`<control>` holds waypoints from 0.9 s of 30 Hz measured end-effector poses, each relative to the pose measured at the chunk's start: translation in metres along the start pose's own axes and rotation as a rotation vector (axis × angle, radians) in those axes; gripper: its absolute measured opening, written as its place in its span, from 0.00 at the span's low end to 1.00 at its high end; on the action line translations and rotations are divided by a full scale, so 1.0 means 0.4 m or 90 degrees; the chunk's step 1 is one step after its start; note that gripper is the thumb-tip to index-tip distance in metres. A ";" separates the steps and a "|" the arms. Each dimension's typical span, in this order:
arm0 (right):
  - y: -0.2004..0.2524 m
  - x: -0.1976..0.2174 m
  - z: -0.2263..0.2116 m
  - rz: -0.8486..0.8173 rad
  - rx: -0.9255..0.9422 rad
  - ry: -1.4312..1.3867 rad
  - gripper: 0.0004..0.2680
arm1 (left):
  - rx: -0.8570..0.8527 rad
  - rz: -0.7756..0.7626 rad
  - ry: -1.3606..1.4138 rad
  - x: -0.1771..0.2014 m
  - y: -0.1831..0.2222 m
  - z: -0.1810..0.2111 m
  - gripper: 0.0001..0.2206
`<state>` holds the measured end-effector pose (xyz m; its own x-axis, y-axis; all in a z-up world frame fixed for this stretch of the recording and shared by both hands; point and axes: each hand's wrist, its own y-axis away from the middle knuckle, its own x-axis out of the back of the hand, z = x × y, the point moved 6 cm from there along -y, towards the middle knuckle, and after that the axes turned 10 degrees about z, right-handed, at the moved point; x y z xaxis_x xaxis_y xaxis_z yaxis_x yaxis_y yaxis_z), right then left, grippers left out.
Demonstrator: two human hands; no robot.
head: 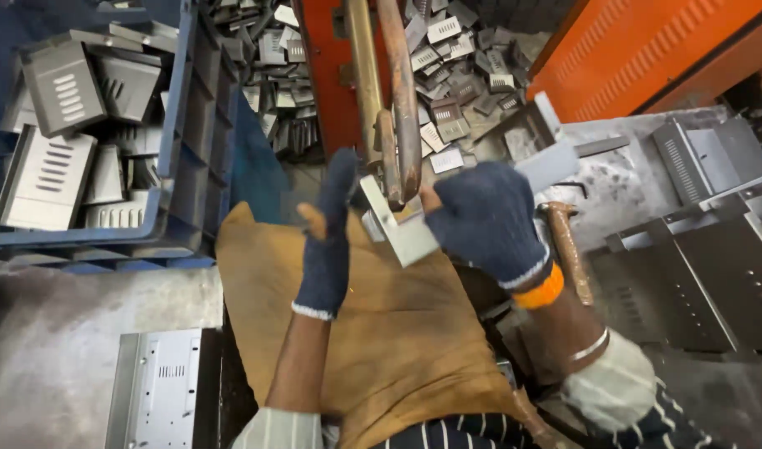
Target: Assembling and spot welding sheet metal components to create an electronic equipment housing.
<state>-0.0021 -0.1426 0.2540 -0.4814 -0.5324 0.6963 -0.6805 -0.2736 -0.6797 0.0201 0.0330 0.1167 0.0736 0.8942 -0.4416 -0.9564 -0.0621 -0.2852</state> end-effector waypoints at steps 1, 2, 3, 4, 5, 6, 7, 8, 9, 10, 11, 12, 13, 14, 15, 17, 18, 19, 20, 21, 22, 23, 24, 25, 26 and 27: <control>0.032 0.003 -0.012 -0.003 -0.001 -0.002 0.12 | 0.003 0.003 -0.001 0.034 0.046 -0.036 0.40; 0.061 0.016 -0.015 0.033 -0.035 -0.033 0.13 | 0.000 0.140 -0.006 0.098 0.084 -0.071 0.38; 0.090 0.029 -0.017 0.069 -0.069 -0.064 0.15 | 0.000 0.278 -0.012 0.162 0.130 -0.106 0.37; 0.132 0.017 -0.018 0.069 -0.069 -0.063 0.15 | 0.000 0.278 -0.012 0.162 0.159 -0.097 0.37; 0.180 0.001 0.013 0.078 -0.224 -0.187 0.14 | 0.062 0.305 0.075 0.168 0.190 -0.104 0.37; 0.231 -0.024 0.040 0.086 -0.378 -0.312 0.14 | 0.121 0.330 0.161 0.173 0.217 -0.109 0.37; 0.292 -0.059 0.073 0.087 -0.376 -0.313 0.14 | 0.118 0.329 0.161 0.183 0.229 -0.125 0.37; 0.365 -0.108 0.114 0.118 -0.478 -0.510 0.11 | 0.109 0.333 0.059 0.201 0.247 -0.135 0.29; 0.439 -0.162 0.149 0.148 -0.577 -0.709 0.12 | 0.099 0.335 -0.044 0.218 0.265 -0.144 0.24; 0.403 -0.146 0.128 0.143 -0.577 -0.711 0.12 | 0.098 0.339 -0.045 0.212 0.266 -0.129 0.24; 0.367 -0.116 0.111 0.202 -0.557 -0.702 0.10 | 0.093 0.342 -0.113 0.208 0.267 -0.111 0.24; 0.322 -0.087 0.099 0.261 -0.530 -0.692 0.11 | 0.085 0.344 -0.180 0.200 0.257 -0.094 0.27; 0.314 -0.077 0.107 0.258 -0.525 -0.694 0.11 | 0.081 0.347 -0.178 0.150 0.197 -0.007 0.27; 0.306 -0.049 0.125 0.294 -0.514 -0.551 0.13 | 0.013 0.241 -0.346 0.072 0.127 0.091 0.26; 0.299 -0.020 0.140 0.328 -0.500 -0.408 0.15 | -0.054 0.131 -0.513 -0.007 0.063 0.182 0.25; 0.263 -0.045 0.120 0.249 -0.516 -0.535 0.19 | -0.122 0.061 -0.594 -0.058 -0.020 0.226 0.24; 0.245 -0.067 0.103 0.171 -0.530 -0.657 0.24 | -0.189 -0.018 -0.673 -0.095 -0.060 0.247 0.23; 0.237 -0.095 0.105 0.168 -0.528 -0.658 0.24 | -0.190 -0.014 -0.674 -0.097 -0.094 0.251 0.23; 0.227 -0.133 0.092 0.104 -0.511 -0.753 0.27 | -0.188 -0.095 -0.743 -0.114 -0.123 0.240 0.22; 0.219 -0.169 0.077 0.038 -0.491 -0.847 0.31 | -0.185 -0.177 -0.810 -0.129 -0.149 0.228 0.21; 0.182 -0.164 0.059 0.035 -0.490 -0.847 0.31 | -0.185 -0.175 -0.809 -0.133 -0.166 0.232 0.21; 0.144 -0.158 0.038 0.029 -0.476 -0.837 0.31 | -0.240 -0.194 -0.849 -0.145 -0.180 0.240 0.17; 0.105 -0.154 0.017 0.023 -0.462 -0.827 0.32 | -0.296 -0.214 -0.888 -0.156 -0.195 0.247 0.14; 0.107 -0.172 0.031 0.022 -0.460 -0.826 0.32 | -0.296 -0.212 -0.887 -0.158 -0.204 0.248 0.14; 0.113 -0.189 0.041 0.027 -0.459 -0.823 0.34 | -0.266 -0.223 -0.899 -0.155 -0.209 0.242 0.15; 0.119 -0.207 0.052 0.032 -0.457 -0.820 0.36 | -0.235 -0.233 -0.911 -0.150 -0.214 0.236 0.16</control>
<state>0.0169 -0.1281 0.1593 0.0385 -0.9631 -0.2665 -0.9851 0.0083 -0.1720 0.0708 0.0263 0.2478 -0.2512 0.5355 0.8063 -0.8092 0.3410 -0.4785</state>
